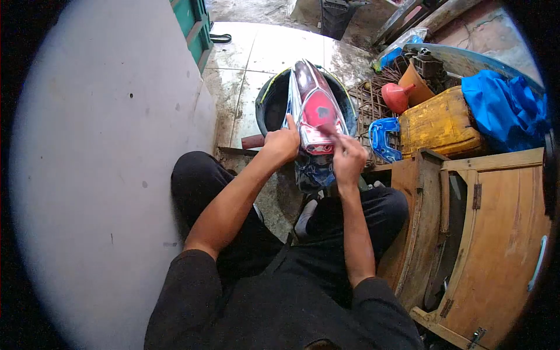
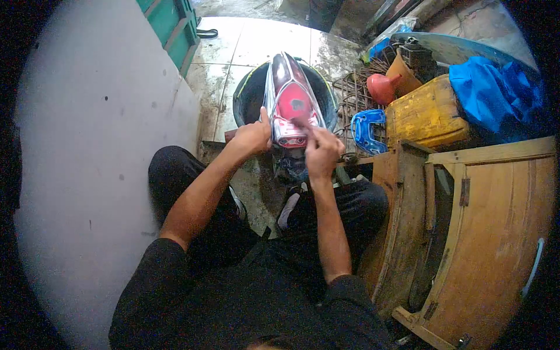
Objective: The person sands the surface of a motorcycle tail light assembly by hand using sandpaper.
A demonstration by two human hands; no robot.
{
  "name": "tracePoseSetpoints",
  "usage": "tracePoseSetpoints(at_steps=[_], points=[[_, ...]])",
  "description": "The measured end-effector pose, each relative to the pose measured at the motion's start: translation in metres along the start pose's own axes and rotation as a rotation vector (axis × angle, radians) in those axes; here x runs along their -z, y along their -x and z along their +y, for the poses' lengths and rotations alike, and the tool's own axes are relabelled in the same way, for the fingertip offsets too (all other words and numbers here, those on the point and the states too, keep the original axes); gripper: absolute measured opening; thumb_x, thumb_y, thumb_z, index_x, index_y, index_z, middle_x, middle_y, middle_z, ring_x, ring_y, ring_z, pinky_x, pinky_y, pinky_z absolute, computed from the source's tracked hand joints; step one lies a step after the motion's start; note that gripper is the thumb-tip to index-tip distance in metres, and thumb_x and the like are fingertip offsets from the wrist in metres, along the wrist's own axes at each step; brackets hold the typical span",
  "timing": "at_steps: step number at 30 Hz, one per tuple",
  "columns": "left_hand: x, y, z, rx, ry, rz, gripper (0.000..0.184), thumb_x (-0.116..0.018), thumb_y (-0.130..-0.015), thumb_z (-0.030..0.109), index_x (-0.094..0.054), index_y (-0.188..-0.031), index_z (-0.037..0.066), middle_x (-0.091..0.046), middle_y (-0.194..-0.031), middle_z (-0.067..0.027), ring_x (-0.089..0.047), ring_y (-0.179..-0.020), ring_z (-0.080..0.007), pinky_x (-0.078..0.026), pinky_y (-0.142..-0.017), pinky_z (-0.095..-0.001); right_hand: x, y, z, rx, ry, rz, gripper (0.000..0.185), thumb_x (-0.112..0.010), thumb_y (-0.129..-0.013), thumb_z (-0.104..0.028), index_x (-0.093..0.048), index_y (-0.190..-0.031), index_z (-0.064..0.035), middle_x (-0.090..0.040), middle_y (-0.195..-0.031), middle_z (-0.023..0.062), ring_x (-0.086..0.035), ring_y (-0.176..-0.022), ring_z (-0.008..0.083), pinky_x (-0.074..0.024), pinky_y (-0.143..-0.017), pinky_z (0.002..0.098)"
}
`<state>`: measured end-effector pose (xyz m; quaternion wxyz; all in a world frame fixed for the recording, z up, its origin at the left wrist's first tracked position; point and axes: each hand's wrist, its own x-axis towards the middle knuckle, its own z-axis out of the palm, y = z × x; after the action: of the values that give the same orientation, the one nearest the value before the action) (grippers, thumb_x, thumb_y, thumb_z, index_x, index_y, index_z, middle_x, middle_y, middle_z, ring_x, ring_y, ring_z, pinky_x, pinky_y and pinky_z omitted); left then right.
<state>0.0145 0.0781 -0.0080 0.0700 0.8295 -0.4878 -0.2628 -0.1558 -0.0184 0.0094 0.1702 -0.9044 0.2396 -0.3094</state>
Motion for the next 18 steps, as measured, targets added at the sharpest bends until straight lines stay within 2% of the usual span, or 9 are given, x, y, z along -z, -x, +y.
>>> tracePoseSetpoints(at_steps=[2, 4, 7, 8, 10, 12, 14, 16, 18], points=[[0.002, 0.002, -0.001, 0.002, -0.01, -0.019, 0.082, -0.057, -0.087, 0.017, -0.013, -0.145, -0.019, -0.067, -0.107, -0.0282, -0.071, -0.091, -0.0366, -0.055, -0.079, -0.0481, -0.003, -0.001, 0.001, -0.071, 0.044, 0.083, 0.01, -0.069, -0.081, -0.006, -0.074, -0.089, -0.0027, -0.072, -0.09, 0.0115, -0.068, -0.088, 0.0282, -0.0505, -0.079, 0.0372], [0.0, 0.002, -0.001, -0.006, 0.004, 0.016, 0.082, -0.058, -0.086, 0.017, -0.013, -0.145, -0.019, -0.067, -0.107, -0.0281, -0.071, -0.091, -0.0365, -0.055, -0.078, -0.0484, 0.005, -0.006, -0.01, 0.03, -0.032, -0.041, 0.01, -0.068, -0.082, -0.006, -0.073, -0.09, -0.0006, -0.072, -0.089, 0.0131, -0.068, -0.088, 0.0284, -0.0507, -0.079, 0.0369], [0.002, 0.003, 0.0, -0.027, -0.01, -0.013, 0.082, -0.058, -0.086, 0.017, -0.012, -0.145, -0.019, -0.067, -0.107, -0.0289, -0.071, -0.091, -0.0367, -0.055, -0.079, -0.0484, 0.004, -0.006, 0.003, -0.292, -0.035, 0.111, 0.014, -0.071, -0.085, -0.012, -0.073, -0.091, 0.0001, -0.071, -0.09, 0.0125, -0.069, -0.088, 0.0272, -0.0507, -0.079, 0.0371], [0.001, 0.003, 0.0, -0.021, -0.01, -0.011, 0.082, -0.058, -0.086, 0.017, -0.012, -0.145, -0.019, -0.067, -0.107, -0.0289, -0.071, -0.091, -0.0367, -0.055, -0.079, -0.0484, 0.002, -0.005, 0.002, -0.288, -0.04, 0.11, 0.014, -0.071, -0.085, -0.012, -0.073, -0.091, 0.0001, -0.071, -0.09, 0.0125, -0.069, -0.088, 0.0272, -0.0507, -0.079, 0.0371], [0.0, 0.001, 0.0, -0.005, -0.015, -0.001, 0.086, -0.06, -0.085, 0.018, -0.011, -0.145, -0.019, -0.067, -0.106, -0.0287, -0.07, -0.091, -0.0368, -0.055, -0.079, -0.0476, 0.002, -0.002, -0.011, 0.011, -0.118, -0.044, 0.015, -0.072, -0.085, -0.013, -0.073, -0.091, -0.0003, -0.072, -0.091, 0.0131, -0.068, -0.087, 0.0282, -0.0507, -0.079, 0.0373], [0.0, 0.0, -0.002, -0.021, -0.02, 0.005, 0.086, -0.061, -0.085, 0.018, -0.011, -0.145, -0.02, -0.067, -0.106, -0.0288, -0.07, -0.091, -0.037, -0.055, -0.079, -0.0474, 0.006, 0.0, -0.009, 0.013, -0.006, -0.044, 0.013, -0.072, -0.084, -0.012, -0.074, -0.091, -0.0006, -0.071, -0.091, 0.0135, -0.068, -0.087, 0.0288, -0.0508, -0.078, 0.0375], [-0.001, 0.002, 0.0, -0.026, -0.013, 0.011, 0.086, -0.061, -0.085, 0.018, -0.011, -0.145, -0.02, -0.067, -0.106, -0.029, -0.07, -0.091, -0.0371, -0.055, -0.079, -0.0472, 0.001, -0.003, 0.008, -0.315, 0.009, 0.05, 0.013, -0.071, -0.082, -0.013, -0.075, -0.094, -0.0085, -0.072, -0.094, 0.0052, -0.065, -0.095, 0.0219, -0.044, -0.087, 0.0358], [0.003, 0.003, 0.001, -0.014, 0.0, -0.032, 0.086, -0.06, -0.085, 0.017, -0.01, -0.145, -0.02, -0.067, -0.105, -0.0291, -0.07, -0.091, -0.0374, -0.056, -0.079, -0.0473, -0.001, 0.002, 0.0, -0.059, -0.078, -0.058, 0.011, -0.069, -0.083, -0.012, -0.075, -0.092, -0.008, -0.072, -0.094, 0.0072, -0.066, -0.092, 0.0233, -0.0451, -0.085, 0.0374], [0.006, 0.004, 0.001, -0.022, -0.003, -0.019, 0.085, -0.06, -0.085, 0.017, -0.011, -0.144, -0.02, -0.067, -0.105, -0.0292, -0.07, -0.091, -0.0374, -0.056, -0.079, -0.0474, -0.001, 0.002, 0.002, -0.085, -0.084, -0.004, 0.011, -0.069, -0.082, -0.01, -0.075, -0.091, -0.0078, -0.072, -0.094, 0.0078, -0.066, -0.092, 0.0244, -0.0449, -0.087, 0.0381]])
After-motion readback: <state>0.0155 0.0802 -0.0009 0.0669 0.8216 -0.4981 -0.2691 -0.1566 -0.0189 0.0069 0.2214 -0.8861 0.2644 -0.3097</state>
